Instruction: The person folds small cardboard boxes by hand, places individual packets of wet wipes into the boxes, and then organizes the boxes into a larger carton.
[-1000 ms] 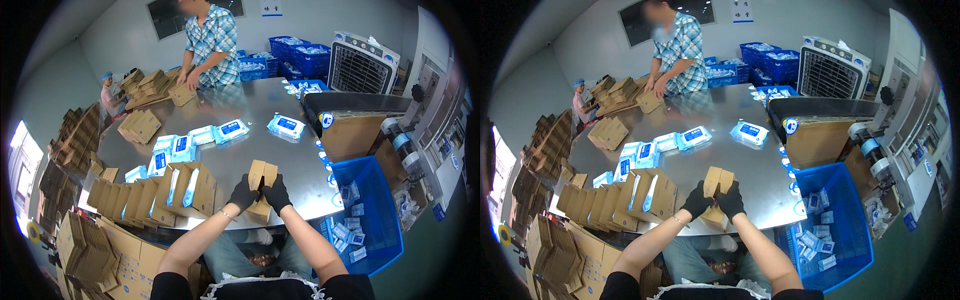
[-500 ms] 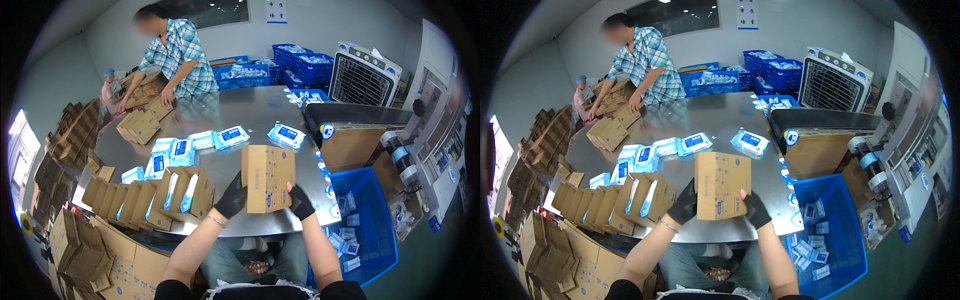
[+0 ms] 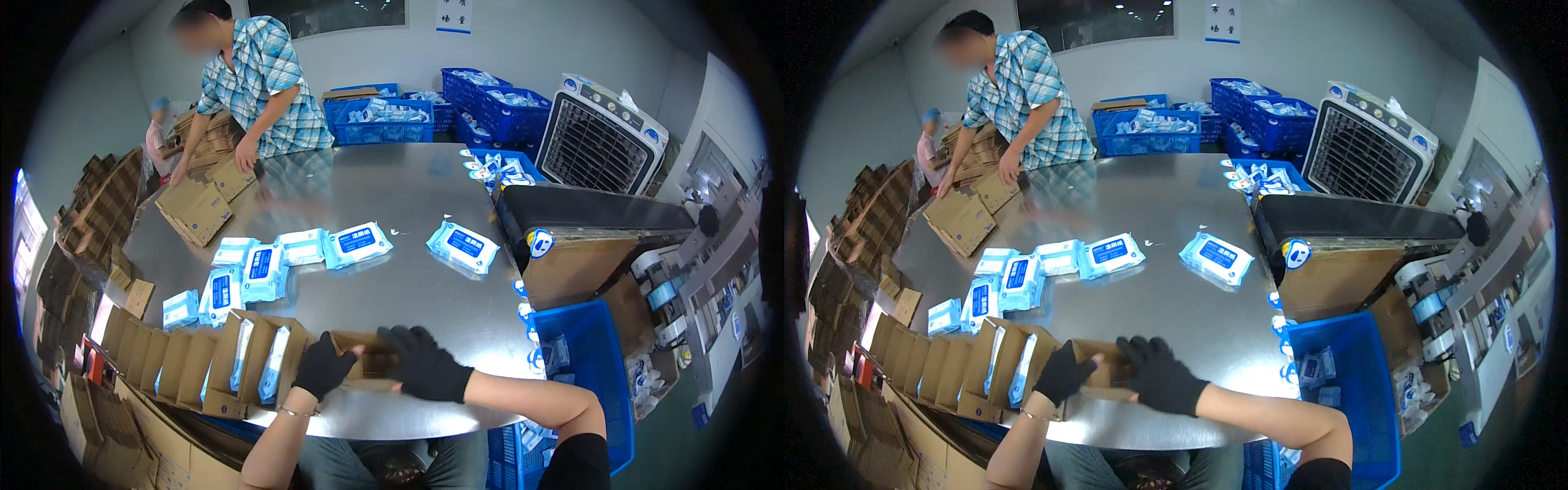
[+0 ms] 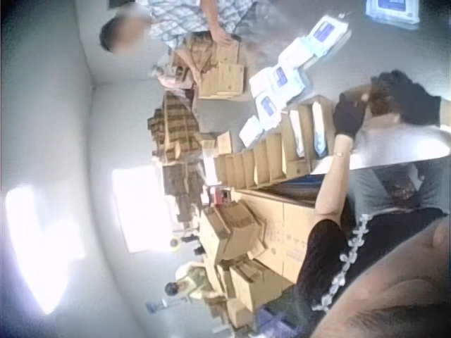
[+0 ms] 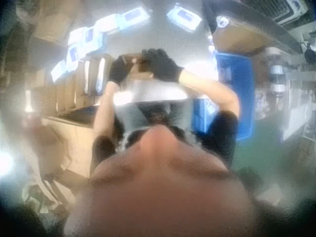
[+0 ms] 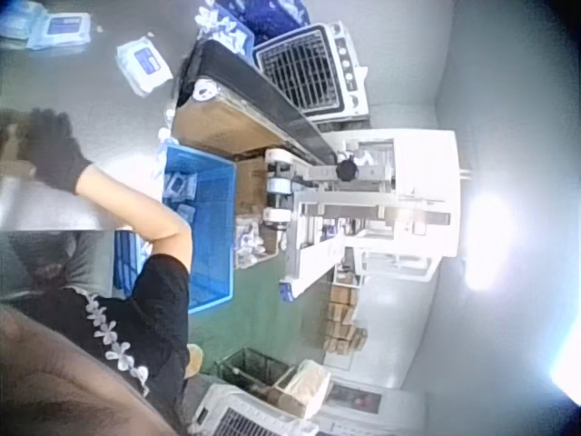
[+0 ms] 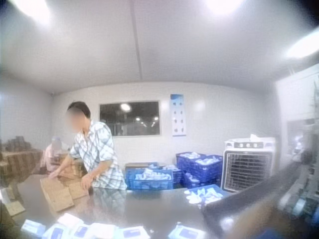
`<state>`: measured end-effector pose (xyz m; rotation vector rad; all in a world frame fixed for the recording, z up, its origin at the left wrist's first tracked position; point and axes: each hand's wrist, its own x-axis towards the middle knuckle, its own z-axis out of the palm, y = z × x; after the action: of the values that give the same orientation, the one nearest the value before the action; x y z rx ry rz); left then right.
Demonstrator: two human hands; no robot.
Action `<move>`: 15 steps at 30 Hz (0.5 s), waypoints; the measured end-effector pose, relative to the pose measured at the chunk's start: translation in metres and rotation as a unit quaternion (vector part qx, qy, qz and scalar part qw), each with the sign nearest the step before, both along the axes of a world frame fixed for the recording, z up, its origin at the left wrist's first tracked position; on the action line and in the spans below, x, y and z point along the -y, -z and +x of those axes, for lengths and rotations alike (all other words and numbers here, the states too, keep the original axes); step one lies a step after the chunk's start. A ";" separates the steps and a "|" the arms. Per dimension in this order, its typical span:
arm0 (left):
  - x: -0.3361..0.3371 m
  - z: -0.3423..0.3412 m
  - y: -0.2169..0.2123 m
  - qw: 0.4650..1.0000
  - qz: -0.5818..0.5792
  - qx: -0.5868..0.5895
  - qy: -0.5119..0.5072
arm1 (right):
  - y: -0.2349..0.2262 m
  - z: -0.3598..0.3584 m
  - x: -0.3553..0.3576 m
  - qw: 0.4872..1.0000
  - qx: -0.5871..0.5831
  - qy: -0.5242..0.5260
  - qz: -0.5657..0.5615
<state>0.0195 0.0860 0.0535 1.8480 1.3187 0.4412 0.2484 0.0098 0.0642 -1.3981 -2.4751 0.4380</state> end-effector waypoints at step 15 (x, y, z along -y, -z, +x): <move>-0.023 -0.037 0.064 0.987 0.151 -0.058 0.010 | 0.118 0.197 -0.154 0.869 0.064 0.458 -0.177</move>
<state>-0.0172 0.1093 -0.0110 2.1631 1.3675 0.5535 0.4451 0.1640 -0.0537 -2.5739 -1.5354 0.5843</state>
